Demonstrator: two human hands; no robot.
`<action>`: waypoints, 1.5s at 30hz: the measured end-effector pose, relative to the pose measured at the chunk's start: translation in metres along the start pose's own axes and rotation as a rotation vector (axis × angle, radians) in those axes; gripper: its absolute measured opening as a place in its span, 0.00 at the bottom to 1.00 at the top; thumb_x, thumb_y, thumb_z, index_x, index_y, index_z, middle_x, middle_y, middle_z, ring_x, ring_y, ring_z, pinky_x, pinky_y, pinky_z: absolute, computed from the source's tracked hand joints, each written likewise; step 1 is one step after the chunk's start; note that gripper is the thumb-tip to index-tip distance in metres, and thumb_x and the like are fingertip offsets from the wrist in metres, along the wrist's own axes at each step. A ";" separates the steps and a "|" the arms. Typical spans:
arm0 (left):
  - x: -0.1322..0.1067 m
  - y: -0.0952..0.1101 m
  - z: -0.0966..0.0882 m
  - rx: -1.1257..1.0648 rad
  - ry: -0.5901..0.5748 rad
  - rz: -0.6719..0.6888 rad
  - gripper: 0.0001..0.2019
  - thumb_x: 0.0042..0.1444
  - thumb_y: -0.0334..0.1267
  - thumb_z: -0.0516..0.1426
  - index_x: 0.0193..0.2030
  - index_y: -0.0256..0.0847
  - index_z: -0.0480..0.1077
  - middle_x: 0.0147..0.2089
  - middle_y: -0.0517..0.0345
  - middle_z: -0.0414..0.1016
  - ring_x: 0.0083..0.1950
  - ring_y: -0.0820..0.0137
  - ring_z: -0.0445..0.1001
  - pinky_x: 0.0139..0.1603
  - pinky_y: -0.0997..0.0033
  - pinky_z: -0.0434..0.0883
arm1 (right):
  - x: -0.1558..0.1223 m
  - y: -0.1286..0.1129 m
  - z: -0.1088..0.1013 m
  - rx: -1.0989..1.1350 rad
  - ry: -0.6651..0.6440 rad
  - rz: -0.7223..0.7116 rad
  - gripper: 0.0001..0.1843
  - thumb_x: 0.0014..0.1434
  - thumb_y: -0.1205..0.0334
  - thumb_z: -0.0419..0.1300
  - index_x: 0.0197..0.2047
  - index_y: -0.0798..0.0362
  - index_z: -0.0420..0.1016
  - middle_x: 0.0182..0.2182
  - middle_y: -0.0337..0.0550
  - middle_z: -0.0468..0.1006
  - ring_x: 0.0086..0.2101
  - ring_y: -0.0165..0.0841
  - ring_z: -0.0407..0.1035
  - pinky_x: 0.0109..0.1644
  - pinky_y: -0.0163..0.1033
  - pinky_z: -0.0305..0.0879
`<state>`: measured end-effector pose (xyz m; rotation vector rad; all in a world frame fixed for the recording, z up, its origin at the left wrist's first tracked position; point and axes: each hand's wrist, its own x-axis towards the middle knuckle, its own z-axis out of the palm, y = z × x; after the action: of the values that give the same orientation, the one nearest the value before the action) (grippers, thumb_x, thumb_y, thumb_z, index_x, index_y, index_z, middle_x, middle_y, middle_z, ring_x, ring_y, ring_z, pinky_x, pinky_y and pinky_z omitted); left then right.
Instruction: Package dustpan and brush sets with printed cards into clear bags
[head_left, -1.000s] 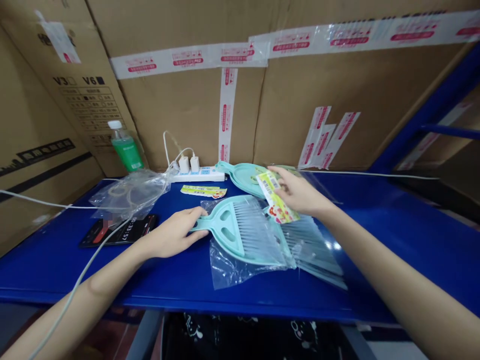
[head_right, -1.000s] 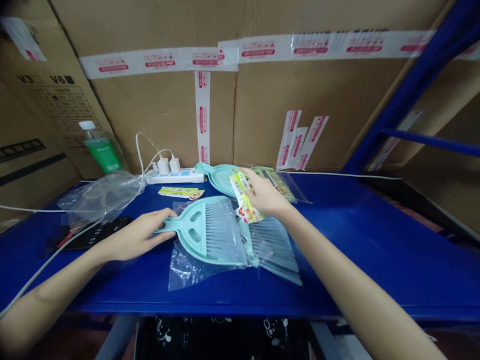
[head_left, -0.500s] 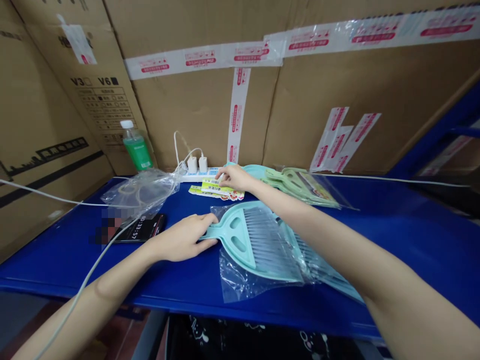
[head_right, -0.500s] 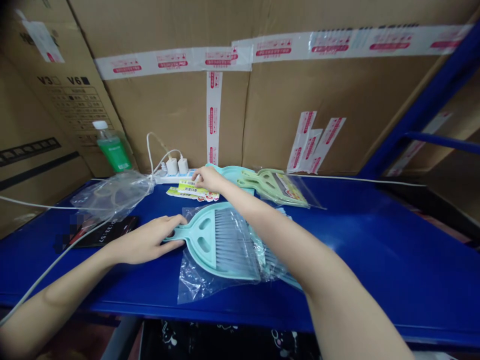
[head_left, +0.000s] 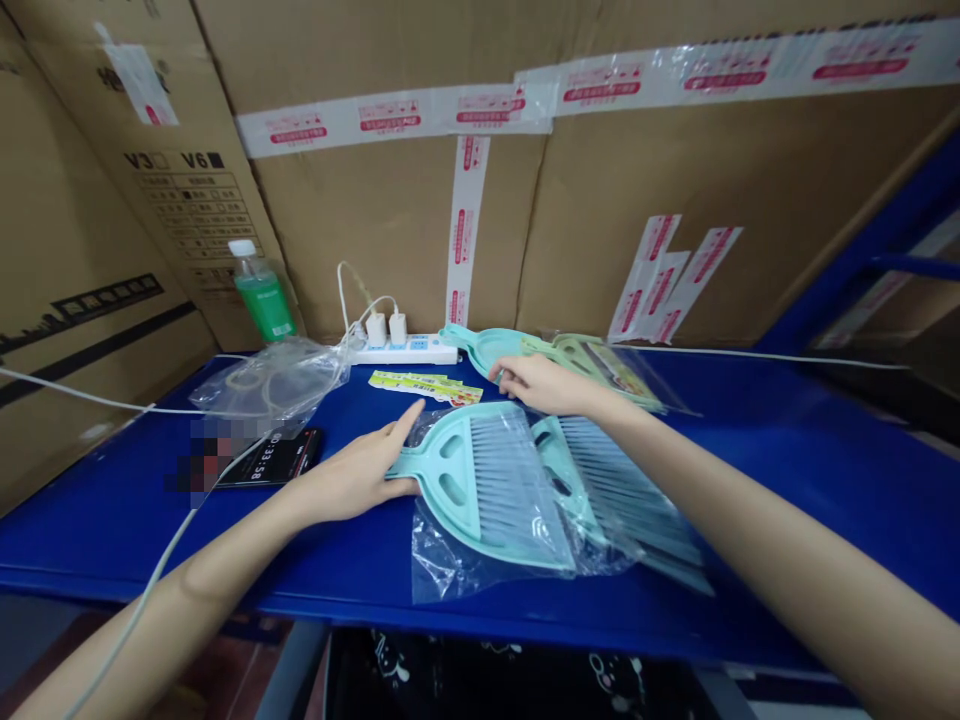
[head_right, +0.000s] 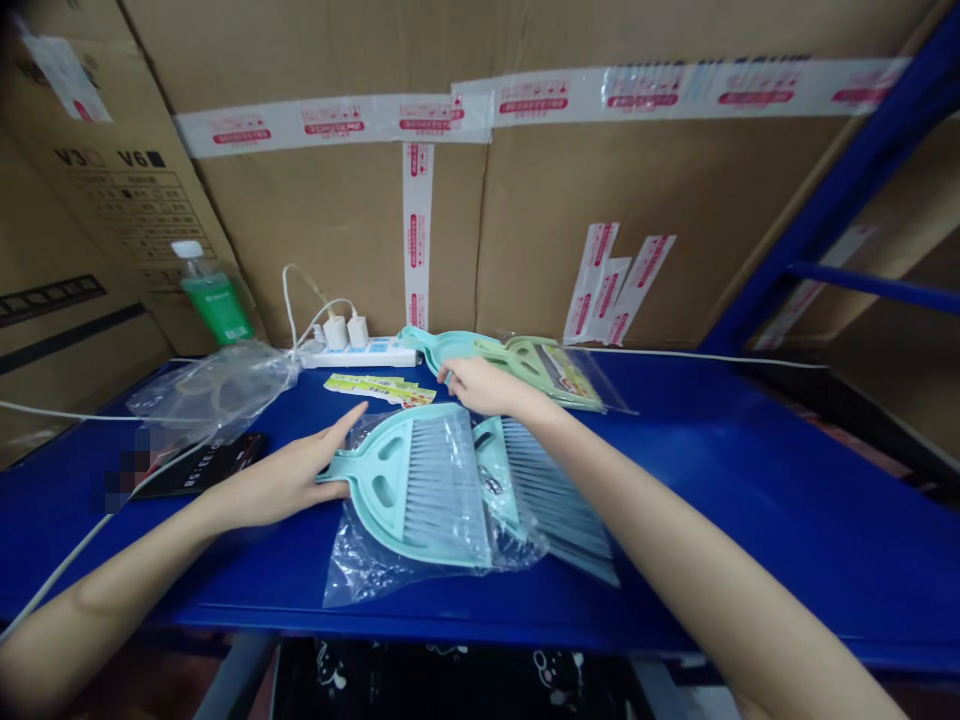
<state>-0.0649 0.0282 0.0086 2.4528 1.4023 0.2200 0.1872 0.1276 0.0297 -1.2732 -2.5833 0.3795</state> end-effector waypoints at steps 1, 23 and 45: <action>-0.001 -0.001 -0.004 0.035 -0.028 0.029 0.36 0.59 0.46 0.53 0.69 0.44 0.39 0.64 0.43 0.61 0.60 0.54 0.65 0.55 0.54 0.66 | -0.009 0.002 0.001 0.014 -0.015 -0.003 0.17 0.56 0.75 0.48 0.45 0.57 0.72 0.32 0.47 0.79 0.32 0.36 0.72 0.39 0.41 0.66; -0.014 -0.030 -0.057 0.087 -0.031 0.058 0.21 0.61 0.51 0.50 0.60 0.56 0.63 0.56 0.57 0.71 0.54 0.61 0.70 0.53 0.61 0.67 | -0.074 -0.019 0.002 -0.230 -0.260 -0.023 0.05 0.52 0.61 0.57 0.33 0.51 0.67 0.34 0.49 0.71 0.37 0.43 0.64 0.39 0.45 0.61; -0.001 -0.010 -0.040 0.043 0.177 0.238 0.14 0.63 0.48 0.49 0.51 0.45 0.63 0.49 0.54 0.70 0.50 0.64 0.69 0.51 0.63 0.67 | -0.065 -0.026 0.010 0.975 -0.154 0.255 0.18 0.62 0.60 0.51 0.54 0.55 0.61 0.24 0.38 0.72 0.24 0.30 0.70 0.29 0.37 0.70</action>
<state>-0.0844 0.0393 0.0431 2.6907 1.1879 0.4748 0.2033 0.0592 0.0223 -1.1672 -1.8362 1.5770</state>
